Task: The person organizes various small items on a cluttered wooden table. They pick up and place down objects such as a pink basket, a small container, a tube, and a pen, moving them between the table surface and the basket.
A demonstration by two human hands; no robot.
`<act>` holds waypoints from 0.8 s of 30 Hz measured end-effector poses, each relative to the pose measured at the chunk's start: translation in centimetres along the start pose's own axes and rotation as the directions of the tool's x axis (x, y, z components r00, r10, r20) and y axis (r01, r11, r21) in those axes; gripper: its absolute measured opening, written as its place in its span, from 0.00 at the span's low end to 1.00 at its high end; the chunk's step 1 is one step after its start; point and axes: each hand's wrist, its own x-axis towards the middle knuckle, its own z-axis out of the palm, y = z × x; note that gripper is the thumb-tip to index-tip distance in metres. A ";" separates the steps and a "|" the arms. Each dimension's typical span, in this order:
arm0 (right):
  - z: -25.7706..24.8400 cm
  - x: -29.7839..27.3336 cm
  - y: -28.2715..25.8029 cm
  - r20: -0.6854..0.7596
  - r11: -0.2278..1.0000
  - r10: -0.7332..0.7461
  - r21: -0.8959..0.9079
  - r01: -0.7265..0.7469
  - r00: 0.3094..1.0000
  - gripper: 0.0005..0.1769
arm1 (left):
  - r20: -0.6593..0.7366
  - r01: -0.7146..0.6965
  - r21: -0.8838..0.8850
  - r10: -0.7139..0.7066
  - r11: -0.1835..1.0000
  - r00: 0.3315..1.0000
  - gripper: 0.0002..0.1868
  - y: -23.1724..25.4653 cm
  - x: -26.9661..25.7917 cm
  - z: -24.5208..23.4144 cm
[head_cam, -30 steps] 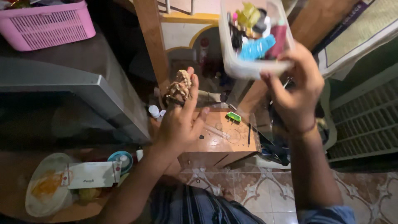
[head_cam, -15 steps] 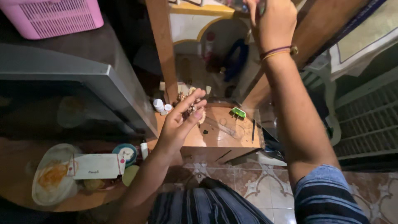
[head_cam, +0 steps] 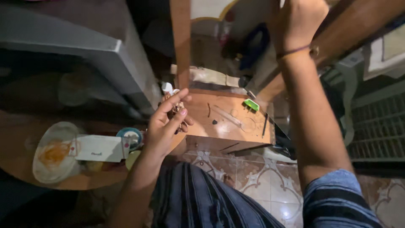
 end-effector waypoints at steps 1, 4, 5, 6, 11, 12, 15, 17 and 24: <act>-1.0 0.8 -2.2 -0.005 0.998 0.008 0.070 -0.008 1.000 0.06 | -0.017 -0.006 -0.011 0.006 1.000 1.000 0.27 0.6 -0.1 0.0; -3.9 3.1 -7.8 0.037 0.948 0.006 0.317 -0.018 0.999 0.17 | -0.062 -0.063 -0.003 0.063 0.998 0.996 0.30 2.3 -0.5 0.7; -4.6 3.9 -9.5 0.059 0.915 -0.005 0.404 -0.019 0.998 0.22 | -0.074 -0.101 0.022 0.103 0.995 0.992 0.30 2.9 -0.9 0.9; -5.2 4.6 -11.1 0.067 0.906 -0.014 0.423 -0.016 0.998 0.23 | -0.084 -0.138 0.048 0.142 0.989 0.986 0.31 3.4 -1.3 1.0; -6.0 7.5 -17.5 0.114 0.780 -0.061 0.625 -0.024 0.992 0.18 | -0.222 -0.163 0.227 0.215 0.960 0.951 0.36 5.8 -4.0 1.1; -5.8 8.0 -18.6 0.121 0.748 -0.065 0.663 -0.032 0.991 0.15 | -0.263 -0.138 0.267 0.209 0.954 0.942 0.37 6.2 -4.5 1.0; -4.2 9.5 -21.2 0.124 0.656 -0.067 0.753 -0.050 0.990 0.11 | -0.086 -0.428 0.629 0.605 0.649 0.792 0.34 8.0 -6.0 0.4; -2.3 10.8 -22.8 0.101 0.615 -0.061 0.787 -0.043 0.993 0.14 | -0.162 -0.366 0.615 0.566 0.698 0.808 0.35 8.9 -7.1 0.4; 5.3 14.9 -26.6 0.049 0.630 -0.125 0.776 0.041 0.991 0.34 | -0.263 -0.223 0.755 0.596 0.617 0.759 0.39 11.0 -11.1 -0.4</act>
